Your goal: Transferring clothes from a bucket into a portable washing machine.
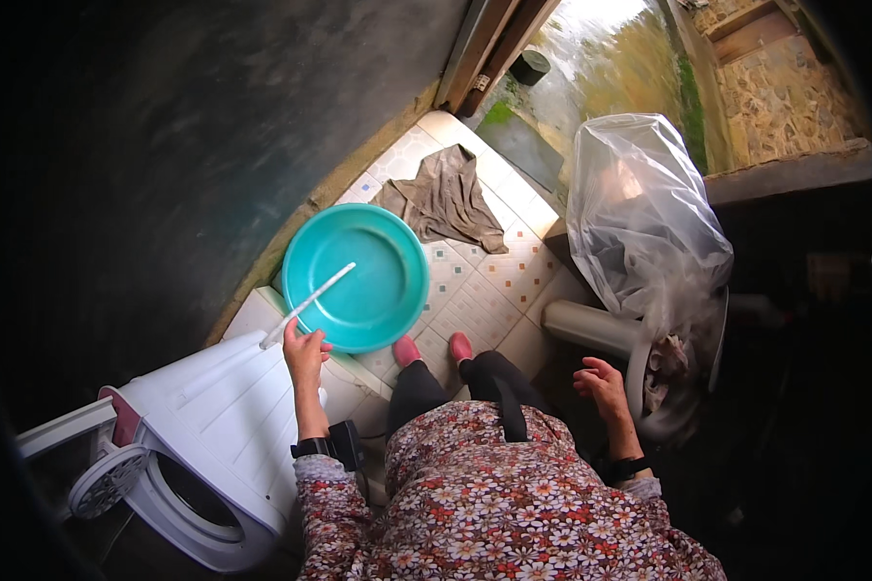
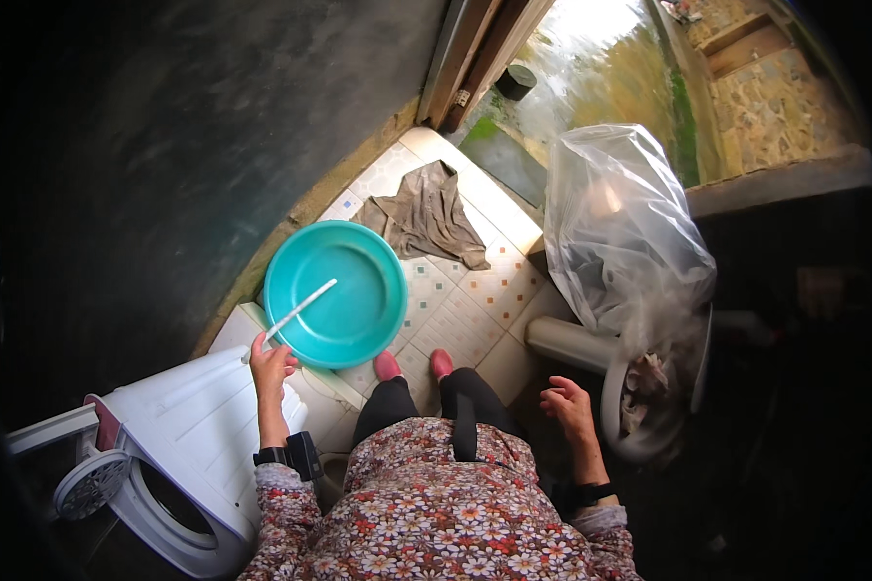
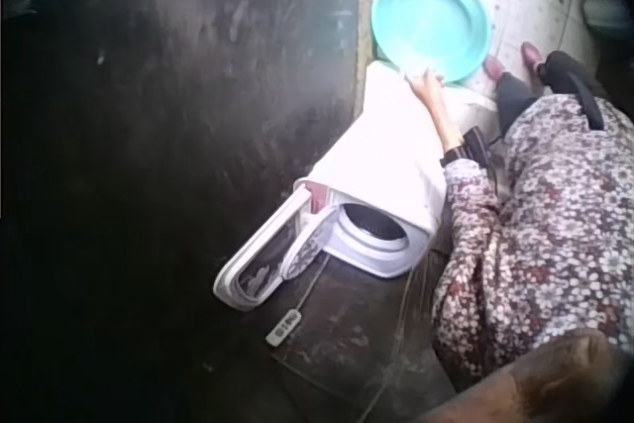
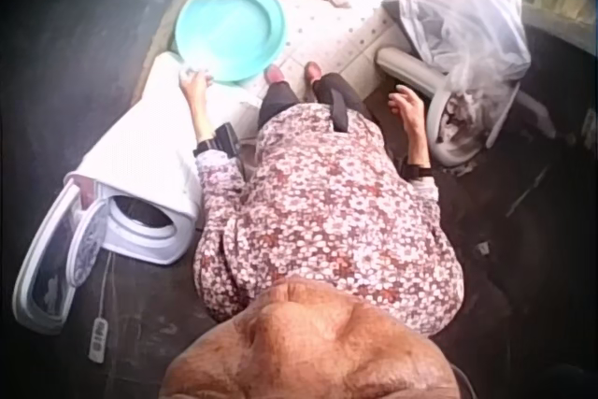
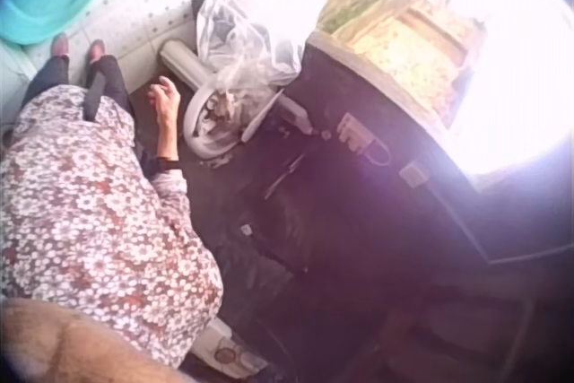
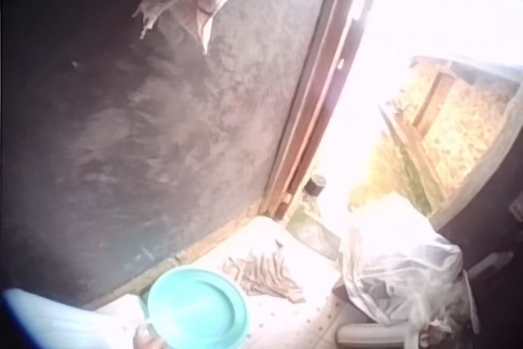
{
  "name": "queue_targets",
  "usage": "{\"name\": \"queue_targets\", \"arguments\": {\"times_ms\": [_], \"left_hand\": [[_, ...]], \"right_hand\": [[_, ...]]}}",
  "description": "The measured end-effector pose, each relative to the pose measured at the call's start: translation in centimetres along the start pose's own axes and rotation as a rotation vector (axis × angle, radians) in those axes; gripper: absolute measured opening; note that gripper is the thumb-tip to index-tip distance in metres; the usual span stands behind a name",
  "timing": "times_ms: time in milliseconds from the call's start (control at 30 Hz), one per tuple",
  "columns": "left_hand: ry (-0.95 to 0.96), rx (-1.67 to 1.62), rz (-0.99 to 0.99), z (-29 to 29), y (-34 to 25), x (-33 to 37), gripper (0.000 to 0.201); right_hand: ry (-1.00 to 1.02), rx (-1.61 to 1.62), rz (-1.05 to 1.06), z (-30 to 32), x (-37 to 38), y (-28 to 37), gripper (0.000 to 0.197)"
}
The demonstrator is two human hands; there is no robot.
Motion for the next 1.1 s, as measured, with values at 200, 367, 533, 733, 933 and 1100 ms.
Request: {"name": "queue_targets", "arguments": {"times_ms": [200,367,533,733,933,1100], "left_hand": [[0.002,0.145,0.042,-1.9,2.5,1.0,0.055],[0.046,0.19,0.069,-5.2,2.8,0.9,0.056],[0.037,0.214,0.07,-8.7,2.2,0.0,0.053],[0.044,0.258,0.141,-14.8,0.2,-0.5,0.057],[0.291,0.353,0.092,-25.0,-5.3,1.4,0.072],[0.664,0.436,0.01,-38.8,-11.4,2.9,0.08]], "right_hand": [[0.001,-0.01,0.02,0.9,0.4,0.1,0.035],[0.016,-0.039,0.253,3.1,3.5,2.1,0.032],[-0.063,-0.428,0.581,4.9,7.7,6.9,0.031],[-0.142,-0.733,0.864,9.2,8.0,12.0,0.036],[-0.235,-0.617,0.836,13.0,8.5,13.5,0.034],[-0.369,-0.612,0.911,15.0,9.4,15.5,0.032]]}}
Point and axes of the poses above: each hand's wrist, its own x-axis towards the middle knuckle, its own z-axis out of the back of the hand, y = z × x, the point moved 2 cm from there along x, towards the middle knuckle, and after that the axes turned 4 degrees about -x, right-handed, at the moved point
